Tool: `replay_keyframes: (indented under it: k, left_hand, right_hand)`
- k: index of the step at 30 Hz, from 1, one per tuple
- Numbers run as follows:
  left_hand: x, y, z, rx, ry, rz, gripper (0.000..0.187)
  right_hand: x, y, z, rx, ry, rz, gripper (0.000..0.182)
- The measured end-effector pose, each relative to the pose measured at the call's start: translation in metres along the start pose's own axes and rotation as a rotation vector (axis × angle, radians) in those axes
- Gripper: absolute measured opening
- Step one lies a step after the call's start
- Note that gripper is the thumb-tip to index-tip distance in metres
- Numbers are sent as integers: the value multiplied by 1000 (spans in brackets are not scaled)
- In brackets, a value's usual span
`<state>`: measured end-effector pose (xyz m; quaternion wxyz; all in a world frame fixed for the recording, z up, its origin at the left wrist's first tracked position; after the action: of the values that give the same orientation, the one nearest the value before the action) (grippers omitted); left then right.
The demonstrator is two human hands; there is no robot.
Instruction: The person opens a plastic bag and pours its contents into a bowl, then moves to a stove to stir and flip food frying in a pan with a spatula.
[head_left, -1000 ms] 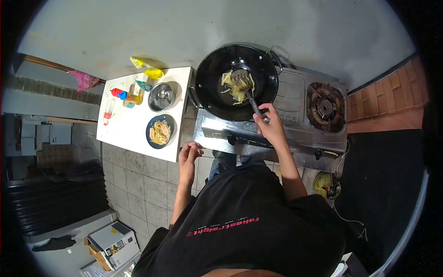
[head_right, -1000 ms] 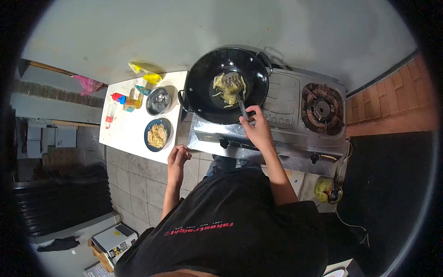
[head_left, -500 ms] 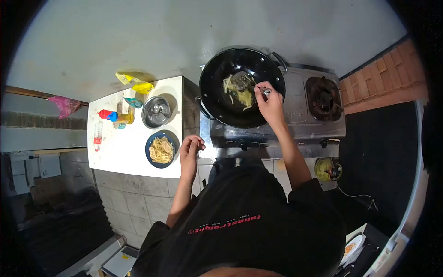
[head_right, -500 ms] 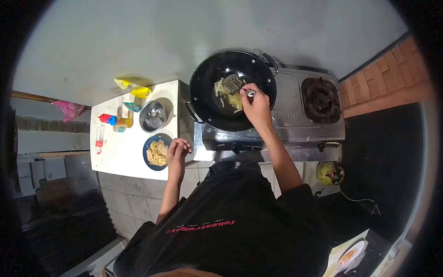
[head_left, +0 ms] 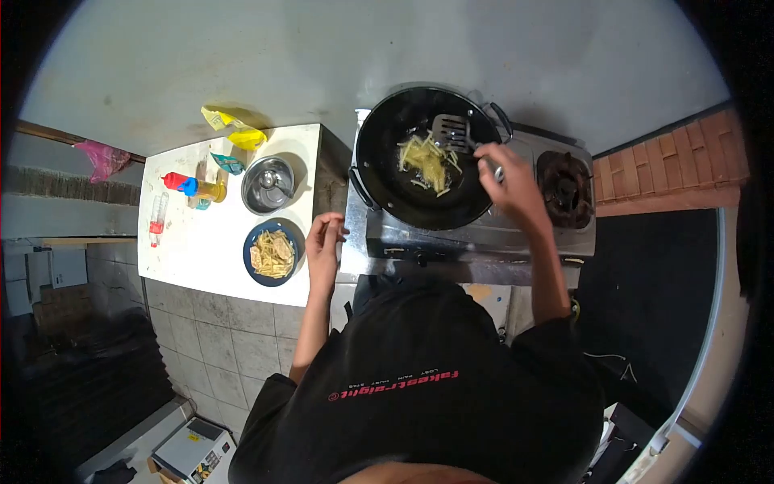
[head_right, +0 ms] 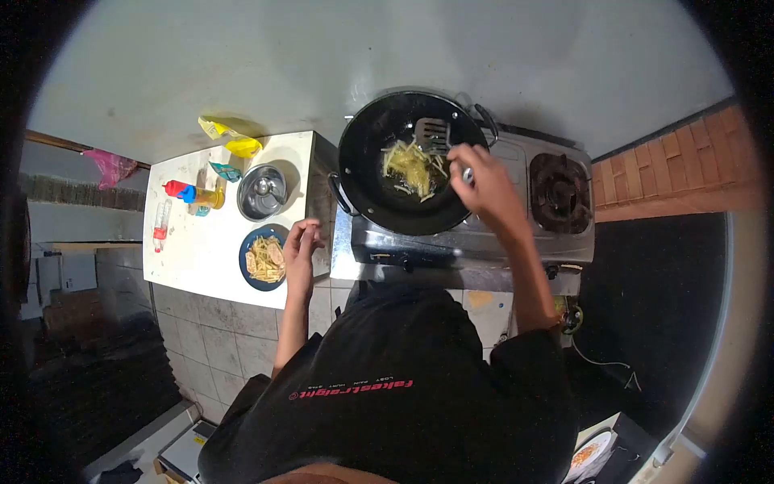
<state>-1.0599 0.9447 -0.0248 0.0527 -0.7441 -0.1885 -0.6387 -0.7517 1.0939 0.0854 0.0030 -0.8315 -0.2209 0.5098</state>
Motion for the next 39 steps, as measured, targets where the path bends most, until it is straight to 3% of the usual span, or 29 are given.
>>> replay_keyframes:
  k: [2, 5, 9, 13, 20, 24, 29, 33, 39]
  left_hand:
    - [-7, 1, 9, -29, -66, -30, 21]
    - [-1, 5, 23, 9, -122, 132, 40]
    - [13, 12, 34, 13, -283, 277, 48]
    - [20, 17, 41, -63, -337, 243, 52]
    - [14, 19, 46, -75, -424, 247, 56]
    - [14, 20, 46, -103, -467, 246, 56]
    - [18, 20, 48, -64, -487, 277, 56]
    - [22, 17, 48, -35, -465, 288, 55]
    - [22, 19, 47, -24, -454, 233, 56]
  right_hand:
    - [10, -11, -12, 23, 28, -44, 12]
    - [13, -31, -29, -20, 139, 70, 12]
    - [19, -52, -39, -75, 227, 63, 18]
    - [47, -63, -29, -89, 116, 92, 20]
    - [47, -57, 5, -162, -101, 13, 13]
    - [21, -54, 3, -268, -45, -7, 11]
    - [1, -48, -1, -321, 128, -257, 18]
    - [-13, -35, -3, -508, 212, -130, 27]
    - [-16, -7, -8, -543, 138, -122, 27]
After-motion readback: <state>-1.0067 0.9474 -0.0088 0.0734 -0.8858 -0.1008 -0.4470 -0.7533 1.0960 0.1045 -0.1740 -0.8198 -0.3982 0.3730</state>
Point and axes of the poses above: each hand's wrist, its own y-axis away from the middle knuckle, its own z-axis out of the palm, x = y × z, the point moved 1 cm from there along -y, towards the middle knuckle, and after that the axes turned 14 degrees about -y, right-handed, at the moved point
